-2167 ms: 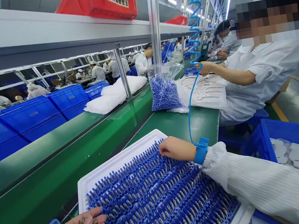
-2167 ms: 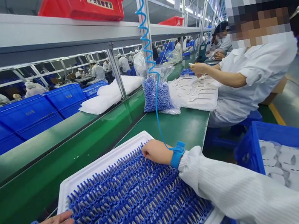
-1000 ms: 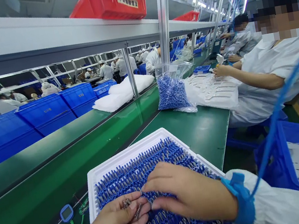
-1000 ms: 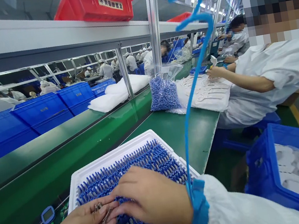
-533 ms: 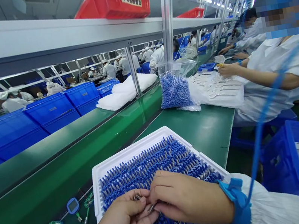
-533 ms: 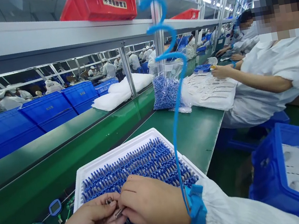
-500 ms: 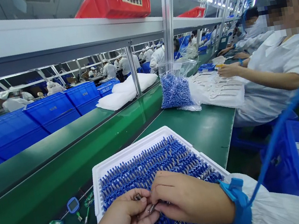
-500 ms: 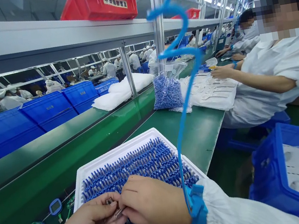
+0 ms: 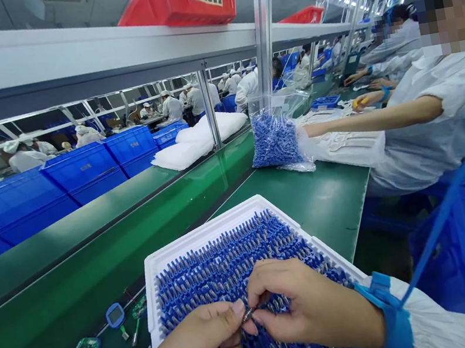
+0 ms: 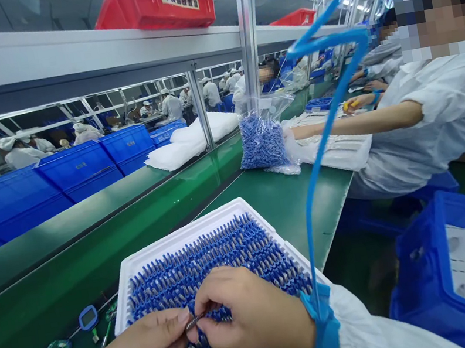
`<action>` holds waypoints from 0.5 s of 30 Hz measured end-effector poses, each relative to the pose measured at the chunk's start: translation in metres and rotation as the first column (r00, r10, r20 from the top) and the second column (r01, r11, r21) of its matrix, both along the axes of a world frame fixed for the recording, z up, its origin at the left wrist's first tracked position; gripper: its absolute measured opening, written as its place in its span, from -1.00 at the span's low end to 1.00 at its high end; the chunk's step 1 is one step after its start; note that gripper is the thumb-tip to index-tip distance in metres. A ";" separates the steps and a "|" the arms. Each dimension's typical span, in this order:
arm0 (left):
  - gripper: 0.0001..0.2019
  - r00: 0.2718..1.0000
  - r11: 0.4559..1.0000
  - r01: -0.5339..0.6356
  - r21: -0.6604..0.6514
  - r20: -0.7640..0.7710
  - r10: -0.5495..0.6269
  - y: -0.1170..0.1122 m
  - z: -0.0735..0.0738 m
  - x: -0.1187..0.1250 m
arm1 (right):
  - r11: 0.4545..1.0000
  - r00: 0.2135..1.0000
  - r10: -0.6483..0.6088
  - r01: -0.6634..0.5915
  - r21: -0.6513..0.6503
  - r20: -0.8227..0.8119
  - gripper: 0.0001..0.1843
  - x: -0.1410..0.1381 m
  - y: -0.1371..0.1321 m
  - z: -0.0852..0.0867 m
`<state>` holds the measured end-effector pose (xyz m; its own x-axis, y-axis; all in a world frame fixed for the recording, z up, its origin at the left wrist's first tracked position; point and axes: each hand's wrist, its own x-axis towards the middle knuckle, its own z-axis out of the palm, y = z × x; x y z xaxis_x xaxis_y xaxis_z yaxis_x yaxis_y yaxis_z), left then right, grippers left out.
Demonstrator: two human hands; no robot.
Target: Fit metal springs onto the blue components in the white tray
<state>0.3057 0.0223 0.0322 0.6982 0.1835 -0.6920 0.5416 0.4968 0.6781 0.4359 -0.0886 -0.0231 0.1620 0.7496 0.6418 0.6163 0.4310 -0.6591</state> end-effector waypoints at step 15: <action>-0.52 0.972 0.946 0.233 0.226 -0.053 -0.227 -0.001 -0.018 -0.004 | 0.999 0.823 0.002 -0.020 0.025 0.568 -0.87 -0.005 -0.008 0.002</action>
